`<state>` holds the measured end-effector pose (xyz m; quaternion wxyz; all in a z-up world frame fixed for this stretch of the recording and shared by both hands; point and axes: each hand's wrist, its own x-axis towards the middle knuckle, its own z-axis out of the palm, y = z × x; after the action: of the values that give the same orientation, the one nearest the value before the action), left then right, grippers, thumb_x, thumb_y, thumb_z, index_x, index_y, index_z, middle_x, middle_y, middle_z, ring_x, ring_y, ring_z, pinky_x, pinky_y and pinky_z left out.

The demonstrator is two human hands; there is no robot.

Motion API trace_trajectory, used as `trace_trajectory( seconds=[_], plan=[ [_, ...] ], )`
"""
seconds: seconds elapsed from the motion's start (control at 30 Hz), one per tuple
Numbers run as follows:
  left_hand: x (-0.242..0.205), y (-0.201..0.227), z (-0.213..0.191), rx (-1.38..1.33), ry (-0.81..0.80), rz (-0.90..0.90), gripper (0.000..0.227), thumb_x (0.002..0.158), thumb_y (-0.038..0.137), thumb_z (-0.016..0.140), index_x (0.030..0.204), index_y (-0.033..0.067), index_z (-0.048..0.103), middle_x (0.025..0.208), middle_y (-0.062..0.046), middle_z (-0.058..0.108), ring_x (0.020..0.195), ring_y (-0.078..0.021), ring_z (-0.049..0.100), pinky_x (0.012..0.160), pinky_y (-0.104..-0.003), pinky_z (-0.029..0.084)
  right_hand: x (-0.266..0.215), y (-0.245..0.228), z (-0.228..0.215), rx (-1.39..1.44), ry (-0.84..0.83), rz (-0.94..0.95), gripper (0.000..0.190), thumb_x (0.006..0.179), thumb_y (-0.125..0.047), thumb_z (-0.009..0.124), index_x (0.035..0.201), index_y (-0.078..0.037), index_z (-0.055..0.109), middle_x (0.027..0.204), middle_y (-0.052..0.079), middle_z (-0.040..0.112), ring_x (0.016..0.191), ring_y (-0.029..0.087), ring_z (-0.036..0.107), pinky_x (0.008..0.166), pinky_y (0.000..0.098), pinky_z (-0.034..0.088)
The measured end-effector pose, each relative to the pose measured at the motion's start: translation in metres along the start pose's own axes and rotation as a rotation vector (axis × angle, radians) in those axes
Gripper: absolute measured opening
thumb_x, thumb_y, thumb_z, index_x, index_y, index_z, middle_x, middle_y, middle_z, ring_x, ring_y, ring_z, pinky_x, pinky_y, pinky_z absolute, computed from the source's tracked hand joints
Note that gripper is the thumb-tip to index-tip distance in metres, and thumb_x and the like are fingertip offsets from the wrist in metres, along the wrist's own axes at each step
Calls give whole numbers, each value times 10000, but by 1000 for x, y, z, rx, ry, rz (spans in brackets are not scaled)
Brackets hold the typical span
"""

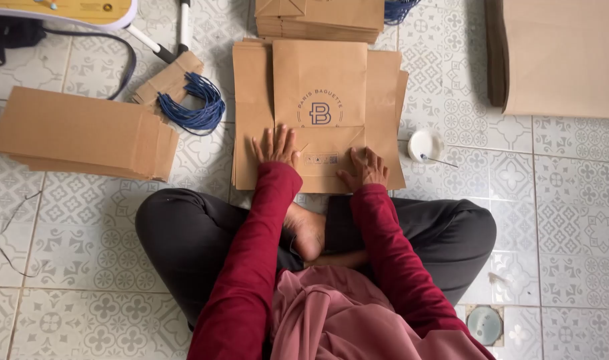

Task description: Attaching cord handles to paper bags using glue and cardboard reinforcement strips.

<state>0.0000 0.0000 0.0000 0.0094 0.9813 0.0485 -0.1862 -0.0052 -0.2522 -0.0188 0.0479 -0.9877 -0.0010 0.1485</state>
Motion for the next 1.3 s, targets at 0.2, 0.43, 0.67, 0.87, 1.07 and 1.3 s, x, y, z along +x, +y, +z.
trace_trajectory(
  seconds=[0.2,0.43,0.67,0.87,1.07,1.3],
  plan=[
    [-4,26,5,-102,24,-144,691,1071,398,375,1657,229,49,1731,-9,-46,1584,-268,-8,1244,-589,-60,18,9,32,26,220,-59,913,666,-608,768,1465,-280,471,1228,-13,550,1225,222,465,1018,389,410],
    [14,15,32,-226,121,-119,688,1013,404,412,1634,217,185,1731,3,60,1590,-238,71,1271,-532,37,45,24,11,668,96,227,752,644,-405,860,1342,-281,607,968,-42,711,966,192,725,825,374,608],
    [-47,28,-112,-418,488,285,1112,842,354,774,1654,352,14,1725,-74,-75,1577,-366,63,1230,-662,86,-9,-5,-154,789,86,-226,785,842,-286,786,1476,-440,350,1062,89,701,1015,357,707,917,483,563],
    [-59,35,-249,-205,1127,765,738,702,188,942,1267,319,485,1308,19,392,1333,-222,367,1205,-721,81,-90,-29,-307,399,353,-624,496,886,-239,719,1361,-287,585,945,25,769,842,280,743,800,468,584],
    [-107,-12,-289,-612,1073,868,278,786,290,888,916,218,654,861,63,598,828,-140,627,898,-411,433,-155,24,-371,869,263,-927,536,945,-238,653,1403,5,512,1250,232,663,1137,353,682,1012,460,563],
    [-91,-42,-220,-1641,600,458,182,859,290,860,865,187,709,683,68,604,621,-34,607,594,-209,561,-60,90,-178,1462,154,-701,863,863,-451,659,1566,-38,376,1458,255,545,1342,345,526,1069,577,441]
  ],
)
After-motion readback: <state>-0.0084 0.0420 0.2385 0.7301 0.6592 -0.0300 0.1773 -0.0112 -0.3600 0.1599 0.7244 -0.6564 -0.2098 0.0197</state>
